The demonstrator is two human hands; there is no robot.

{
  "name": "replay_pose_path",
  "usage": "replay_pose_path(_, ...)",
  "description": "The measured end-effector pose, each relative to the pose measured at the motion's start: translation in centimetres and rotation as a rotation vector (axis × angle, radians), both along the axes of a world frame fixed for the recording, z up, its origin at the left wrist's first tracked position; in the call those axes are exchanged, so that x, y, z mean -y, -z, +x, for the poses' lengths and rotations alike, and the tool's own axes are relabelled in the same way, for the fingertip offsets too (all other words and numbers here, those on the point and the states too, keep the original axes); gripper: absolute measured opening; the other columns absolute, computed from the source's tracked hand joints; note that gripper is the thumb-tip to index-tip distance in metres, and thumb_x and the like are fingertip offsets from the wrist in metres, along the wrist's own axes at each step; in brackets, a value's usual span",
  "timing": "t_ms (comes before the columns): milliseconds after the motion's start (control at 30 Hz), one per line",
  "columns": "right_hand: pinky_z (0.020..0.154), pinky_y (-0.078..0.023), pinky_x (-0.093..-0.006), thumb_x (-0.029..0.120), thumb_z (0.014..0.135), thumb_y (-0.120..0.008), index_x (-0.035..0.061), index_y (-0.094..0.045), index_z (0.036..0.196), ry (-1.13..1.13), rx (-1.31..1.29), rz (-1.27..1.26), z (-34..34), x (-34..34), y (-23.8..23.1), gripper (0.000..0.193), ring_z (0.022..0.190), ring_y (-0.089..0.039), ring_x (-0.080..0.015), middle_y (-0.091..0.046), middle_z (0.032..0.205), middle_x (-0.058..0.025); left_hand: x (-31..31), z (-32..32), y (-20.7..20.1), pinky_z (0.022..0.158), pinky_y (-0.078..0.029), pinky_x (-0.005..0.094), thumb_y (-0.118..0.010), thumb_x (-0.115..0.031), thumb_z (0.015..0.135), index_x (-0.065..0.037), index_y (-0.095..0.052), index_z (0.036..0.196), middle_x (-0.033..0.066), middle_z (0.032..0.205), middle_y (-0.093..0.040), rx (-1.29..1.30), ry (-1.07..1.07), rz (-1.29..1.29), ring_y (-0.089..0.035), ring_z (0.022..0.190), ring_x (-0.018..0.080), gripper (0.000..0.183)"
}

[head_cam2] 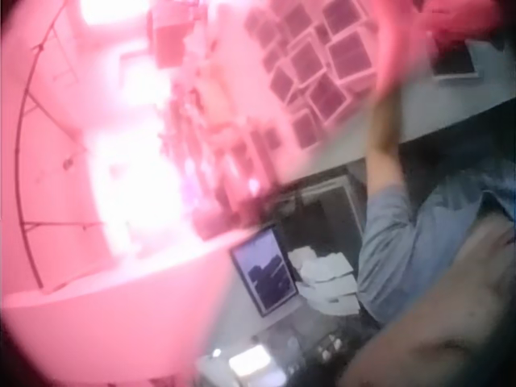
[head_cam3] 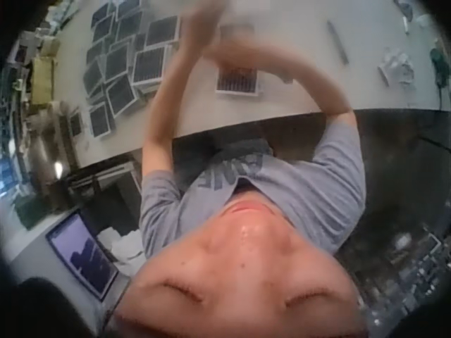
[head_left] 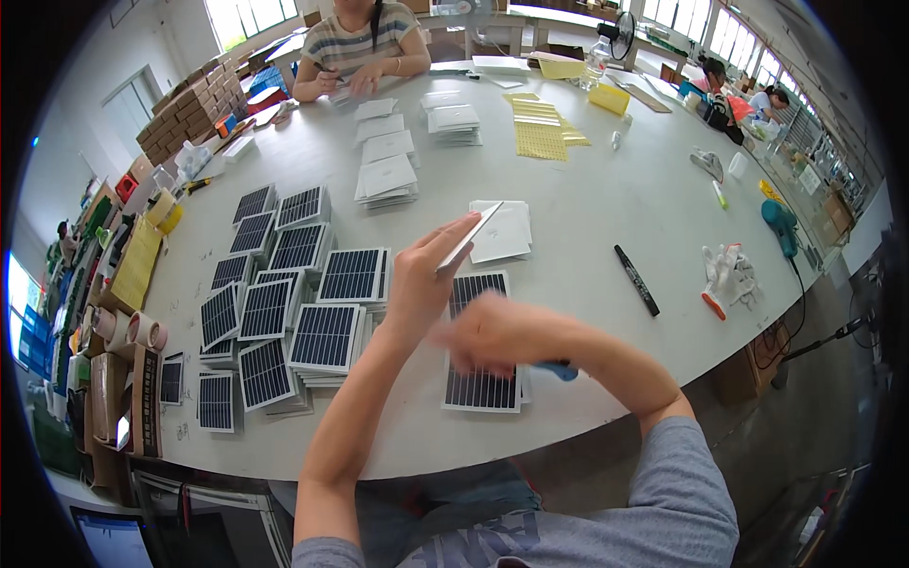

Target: The person trims the edges of small solar panels using a utility knife, peels backing paper off the panels by hand, and gathers the paper sheets into stacks.

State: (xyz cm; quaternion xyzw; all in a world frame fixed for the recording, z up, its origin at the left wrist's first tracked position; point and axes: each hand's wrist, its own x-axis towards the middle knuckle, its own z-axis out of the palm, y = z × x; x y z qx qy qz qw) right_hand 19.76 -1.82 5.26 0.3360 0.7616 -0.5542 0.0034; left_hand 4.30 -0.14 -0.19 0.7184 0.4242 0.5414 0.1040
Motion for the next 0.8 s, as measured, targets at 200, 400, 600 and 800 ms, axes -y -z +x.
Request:
replay_pose_path(200,0.042,-0.043,-0.0257,0.047,0.102,-0.045,0.0009,-0.063,0.067,0.183,-0.208,0.019,3.0,-2.1,-1.4,0.061,0.042,-0.052,-0.0108,-0.056,0.054,-0.0039,0.2,-0.7,-0.1,0.087,-0.052,0.0319,-0.066,0.001,0.086,-0.006,-0.065,0.123,0.0158,0.113,-0.069,0.088,0.060,-0.159,-0.068,0.100,0.0302,0.037)
replay_pose_path(400,0.040,-0.044,-0.0252,0.050,0.102,-0.044,0.0019,-0.063,0.068,0.381,-0.329,0.002,3.5,-5.3,0.1,0.061,0.043,-0.054,-0.0110,-0.059,0.059,-0.0044,0.1,0.1,-0.3,0.091,-0.052,0.0347,-0.065,0.005,0.083,-0.007,-0.064,0.124,0.0161,0.118,-0.067,-0.046,0.003,0.046,-0.066,0.107,0.0315,0.043)
replay_pose_path(600,0.042,-0.045,-0.0251,0.048,0.102,-0.044,0.0002,-0.066,0.071,-0.118,-0.105,0.096,0.9,0.4,-0.5,0.061,0.044,-0.053,-0.0110,-0.061,0.060,-0.0048,0.0,-0.2,0.1,0.093,-0.052,0.0355,-0.064,0.008,0.082,-0.008,-0.064,0.125,0.0157,0.122,-0.065,-0.037,-0.012,-0.017,-0.064,0.111,0.0321,0.046)
replay_pose_path(800,0.046,-0.046,-0.0270,0.044,0.102,-0.046,0.0000,-0.067,0.074,0.326,-0.301,0.025,3.4,-5.6,0.8,0.056,0.046,-0.053,-0.0109,-0.059,0.059,-0.0045,0.2,0.3,-0.2,0.092,-0.052,0.0350,-0.065,0.007,0.082,-0.008,-0.065,0.124,0.0148,0.121,-0.066,-0.032,-0.024,0.006,-0.065,0.110,0.0311,0.045)
